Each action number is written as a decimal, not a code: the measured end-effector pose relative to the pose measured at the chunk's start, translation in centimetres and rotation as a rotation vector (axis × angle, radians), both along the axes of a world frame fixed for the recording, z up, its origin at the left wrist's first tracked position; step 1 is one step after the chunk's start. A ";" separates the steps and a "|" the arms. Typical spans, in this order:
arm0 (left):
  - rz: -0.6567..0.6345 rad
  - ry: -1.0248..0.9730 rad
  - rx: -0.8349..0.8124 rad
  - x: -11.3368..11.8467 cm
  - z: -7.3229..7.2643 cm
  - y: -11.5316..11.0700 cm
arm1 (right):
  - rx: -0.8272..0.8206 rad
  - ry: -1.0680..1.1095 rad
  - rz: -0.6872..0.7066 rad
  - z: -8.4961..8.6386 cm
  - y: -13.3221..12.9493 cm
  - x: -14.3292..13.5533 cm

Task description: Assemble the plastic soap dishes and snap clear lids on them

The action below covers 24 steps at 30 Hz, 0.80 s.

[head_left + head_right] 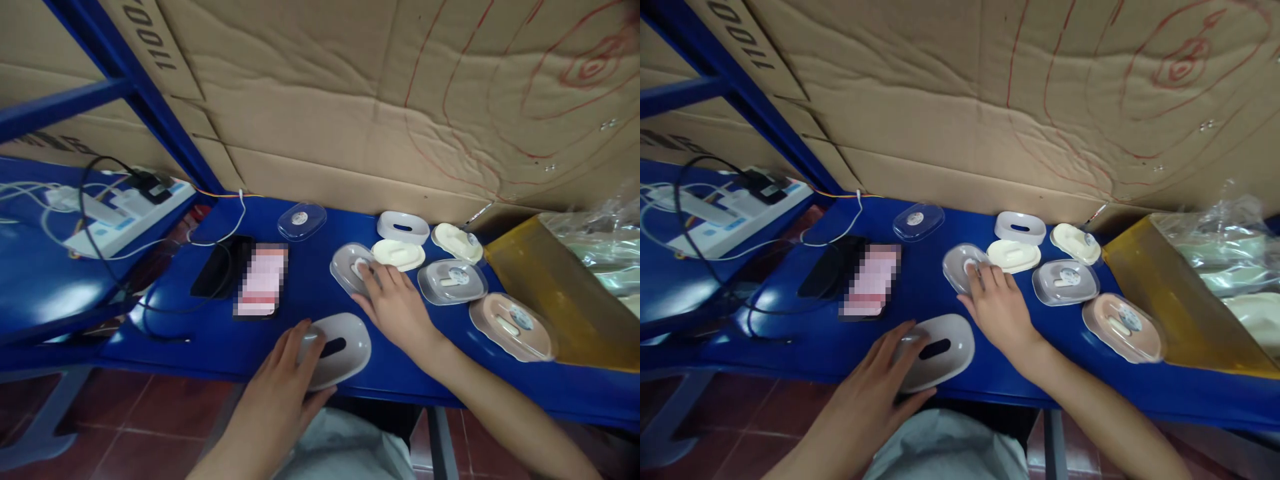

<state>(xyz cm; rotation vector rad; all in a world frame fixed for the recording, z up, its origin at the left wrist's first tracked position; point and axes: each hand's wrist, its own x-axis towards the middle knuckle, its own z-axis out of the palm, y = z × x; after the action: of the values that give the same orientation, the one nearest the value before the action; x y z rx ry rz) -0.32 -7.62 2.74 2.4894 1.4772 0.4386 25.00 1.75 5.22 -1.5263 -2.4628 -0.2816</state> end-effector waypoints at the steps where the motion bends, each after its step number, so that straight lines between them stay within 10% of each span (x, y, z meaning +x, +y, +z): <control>1: -0.021 -0.010 -0.001 0.5 -0.3 0.4 | -0.022 0.031 0.014 0.1 1.1 -0.4; 10: -0.055 -0.185 -0.006 1.1 -1.3 4.7 | -0.089 0.202 -0.128 -0.9 2.4 5.3; 18: 0.046 -0.265 -0.025 1.3 0.0 6.3 | -0.269 0.382 0.219 -0.8 -1.5 7.5; 24: -0.112 -0.211 0.031 4.6 1.6 10.4 | -0.083 0.475 0.172 -0.8 -1.2 8.8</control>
<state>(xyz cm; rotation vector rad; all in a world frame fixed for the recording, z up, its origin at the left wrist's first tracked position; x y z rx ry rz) 4.28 2.80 4.35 2.4460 1.2532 0.6850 33.84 0.54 4.44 -1.2228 -2.2195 0.1956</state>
